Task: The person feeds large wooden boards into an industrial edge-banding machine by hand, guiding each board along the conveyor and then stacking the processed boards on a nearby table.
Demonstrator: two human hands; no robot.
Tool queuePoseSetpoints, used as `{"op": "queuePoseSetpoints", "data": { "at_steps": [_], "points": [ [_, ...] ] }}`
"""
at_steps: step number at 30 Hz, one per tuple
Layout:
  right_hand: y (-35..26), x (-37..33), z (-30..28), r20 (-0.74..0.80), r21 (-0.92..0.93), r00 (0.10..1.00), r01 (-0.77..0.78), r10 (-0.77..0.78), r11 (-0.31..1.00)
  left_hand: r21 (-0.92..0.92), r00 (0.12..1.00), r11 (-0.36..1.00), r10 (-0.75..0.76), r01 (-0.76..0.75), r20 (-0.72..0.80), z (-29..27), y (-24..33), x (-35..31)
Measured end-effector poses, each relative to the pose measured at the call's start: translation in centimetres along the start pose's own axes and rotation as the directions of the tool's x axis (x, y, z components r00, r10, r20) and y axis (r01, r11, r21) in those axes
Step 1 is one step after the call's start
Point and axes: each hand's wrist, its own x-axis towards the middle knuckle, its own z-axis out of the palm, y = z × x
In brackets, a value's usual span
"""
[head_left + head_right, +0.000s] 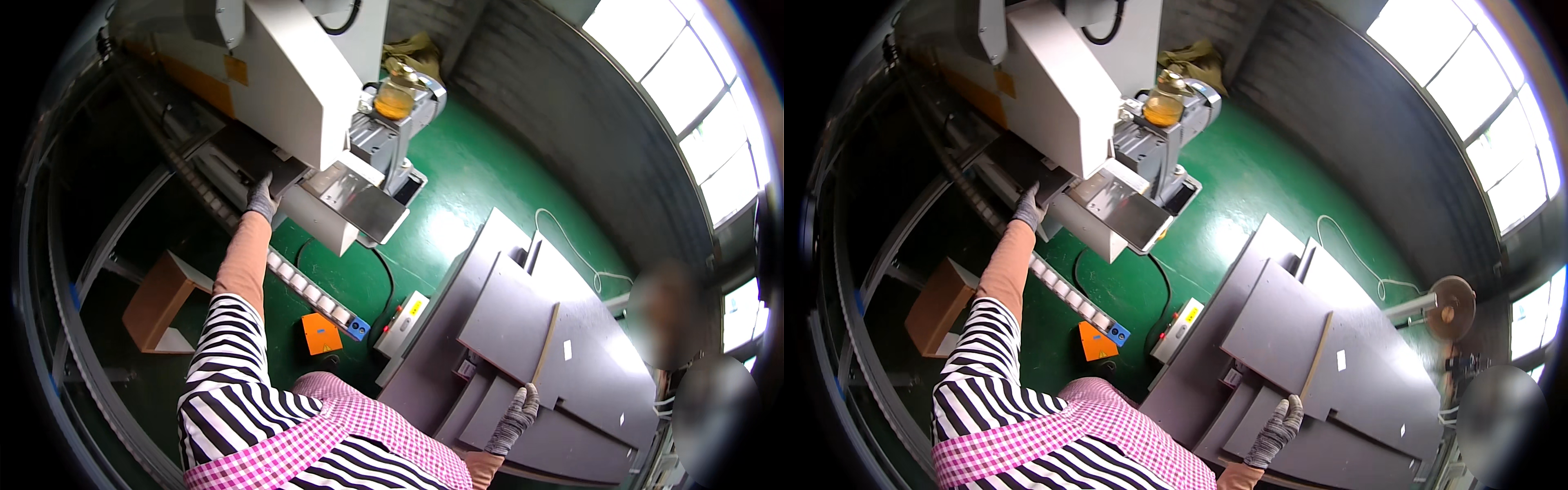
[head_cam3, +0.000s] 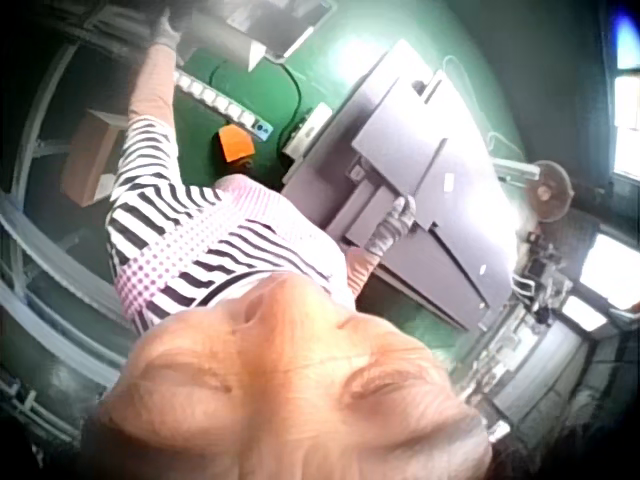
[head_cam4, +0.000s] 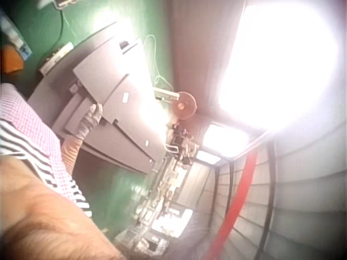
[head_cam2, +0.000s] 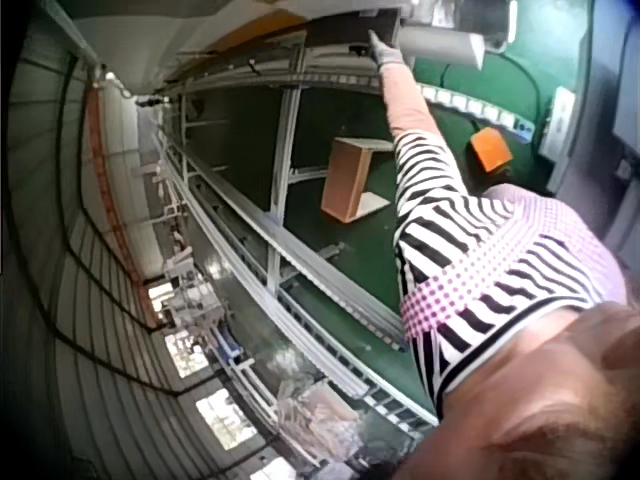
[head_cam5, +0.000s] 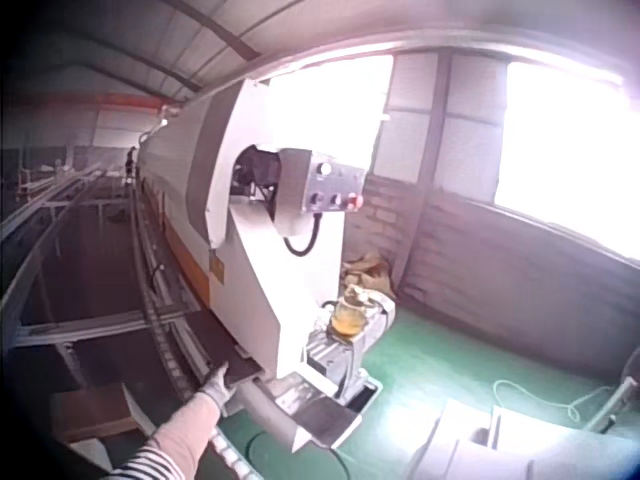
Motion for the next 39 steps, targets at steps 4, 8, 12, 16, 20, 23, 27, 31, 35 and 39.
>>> {"op": "queuePoseSetpoints", "data": {
  "at_steps": [4,8,12,16,20,23,27,31,35,39],
  "points": [
    [-2.3,-0.6,0.3,0.050,0.123,0.997,-0.070,0.065,0.990,0.163,0.998,0.985,-0.057,0.058,-0.013,-1.2,-3.6,-2.0],
    [-2.3,-0.5,2.2,0.212,0.264,0.977,-0.042,-0.016,0.964,0.117,0.993,0.993,0.004,-0.018,0.116,0.2,-9.1,-12.9],
    [-5.1,-2.2,4.7,0.623,0.526,0.779,-0.480,0.066,0.702,0.126,0.926,0.992,-0.050,0.002,0.373,1.2,-12.2,-27.4],
    [-3.5,-4.1,7.6,0.949,0.286,0.315,-0.860,-0.001,0.421,0.262,0.877,0.950,-0.268,0.171,0.399,1.4,-15.4,-41.1],
    [-4.9,-4.5,5.7,0.939,0.338,0.321,-0.927,-0.119,0.162,0.542,0.803,0.827,-0.420,0.148,0.422,1.0,-19.6,-48.6],
    [-4.6,-4.2,1.0,0.808,0.514,0.576,-0.793,0.127,0.326,0.701,0.539,0.702,-0.643,0.129,0.544,2.7,-23.2,-51.6],
    [0.2,-2.8,-3.0,0.624,0.741,0.683,-0.671,0.379,-0.009,0.815,0.314,0.488,-0.756,-0.313,0.574,5.4,-27.7,-54.3],
    [6.1,1.1,-6.1,0.461,0.853,0.708,-0.519,0.535,-0.048,0.903,0.197,0.412,-0.882,-0.121,0.429,3.3,-29.7,-55.1],
    [11.9,5.2,-9.1,0.353,0.898,0.735,-0.439,0.579,0.010,0.955,0.133,0.281,-0.947,-0.097,0.292,0.6,-28.7,-53.8],
    [12.9,7.6,-10.0,0.266,0.856,0.729,-0.480,0.630,0.194,0.965,0.295,0.246,-0.919,-0.089,0.262,0.2,-26.5,-53.0]
  ]
}}
